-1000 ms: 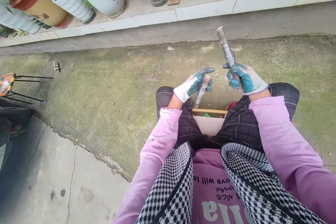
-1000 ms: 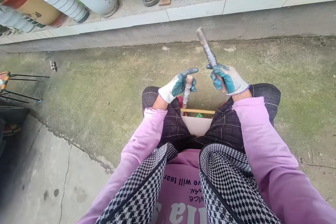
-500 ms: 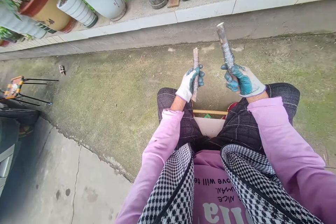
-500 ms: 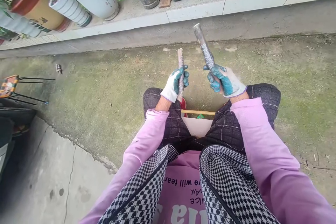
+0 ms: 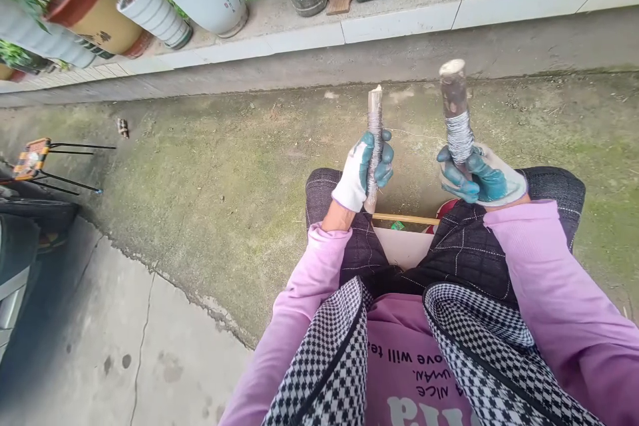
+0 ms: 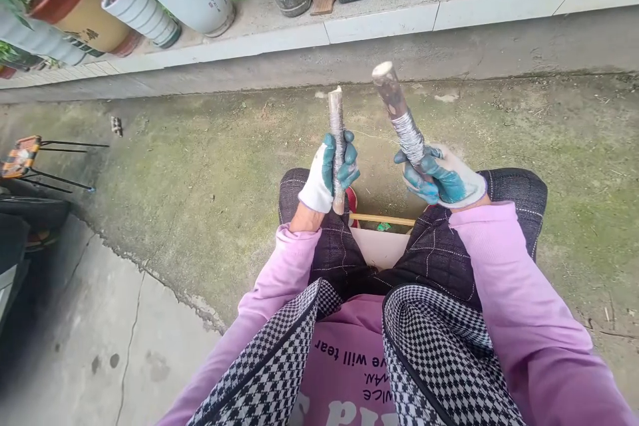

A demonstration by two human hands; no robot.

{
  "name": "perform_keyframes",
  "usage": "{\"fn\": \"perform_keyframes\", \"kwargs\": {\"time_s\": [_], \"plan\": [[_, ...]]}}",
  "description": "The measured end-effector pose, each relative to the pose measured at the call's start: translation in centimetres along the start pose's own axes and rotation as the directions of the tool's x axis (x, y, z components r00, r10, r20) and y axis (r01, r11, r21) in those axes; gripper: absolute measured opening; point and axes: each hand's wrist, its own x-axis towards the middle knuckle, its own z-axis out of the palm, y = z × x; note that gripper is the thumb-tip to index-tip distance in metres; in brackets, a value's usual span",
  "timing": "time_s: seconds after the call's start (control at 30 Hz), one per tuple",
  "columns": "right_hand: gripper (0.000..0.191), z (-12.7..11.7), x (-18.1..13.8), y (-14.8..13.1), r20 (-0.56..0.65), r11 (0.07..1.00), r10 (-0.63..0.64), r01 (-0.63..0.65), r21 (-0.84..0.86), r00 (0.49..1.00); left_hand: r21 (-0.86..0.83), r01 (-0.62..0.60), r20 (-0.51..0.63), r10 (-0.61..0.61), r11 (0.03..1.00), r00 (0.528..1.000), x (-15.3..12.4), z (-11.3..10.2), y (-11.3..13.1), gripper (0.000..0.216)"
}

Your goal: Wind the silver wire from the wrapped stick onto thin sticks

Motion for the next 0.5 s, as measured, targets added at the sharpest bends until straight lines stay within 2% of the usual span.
{"fn": "perform_keyframes", "kwargs": {"time_s": [0.17, 0.33, 0.5], "plan": [[0.046, 3.2, -1.5, -0.4, 0.007, 0.991, -0.110, 0.109, 0.076, 0.994, 0.023, -0.018, 0.049, 0.017, 1.000, 0.999, -4.0, 0.1, -1.9, 0.064], [0.051, 6.8, -0.9, -0.8, -0.221, 0.982, -0.184, 0.191, 0.008, 0.958, 0.110, -0.119, 0.094, 0.108, 0.987, 0.990, -6.0, -0.2, -3.5, 0.072], [0.056, 8.6, -0.4, -1.6, -0.379, 0.963, -0.270, 0.249, -0.104, 0.885, 0.263, -0.280, 0.172, 0.241, 0.923, 0.955, -7.1, -0.6, -4.9, 0.076]]}}
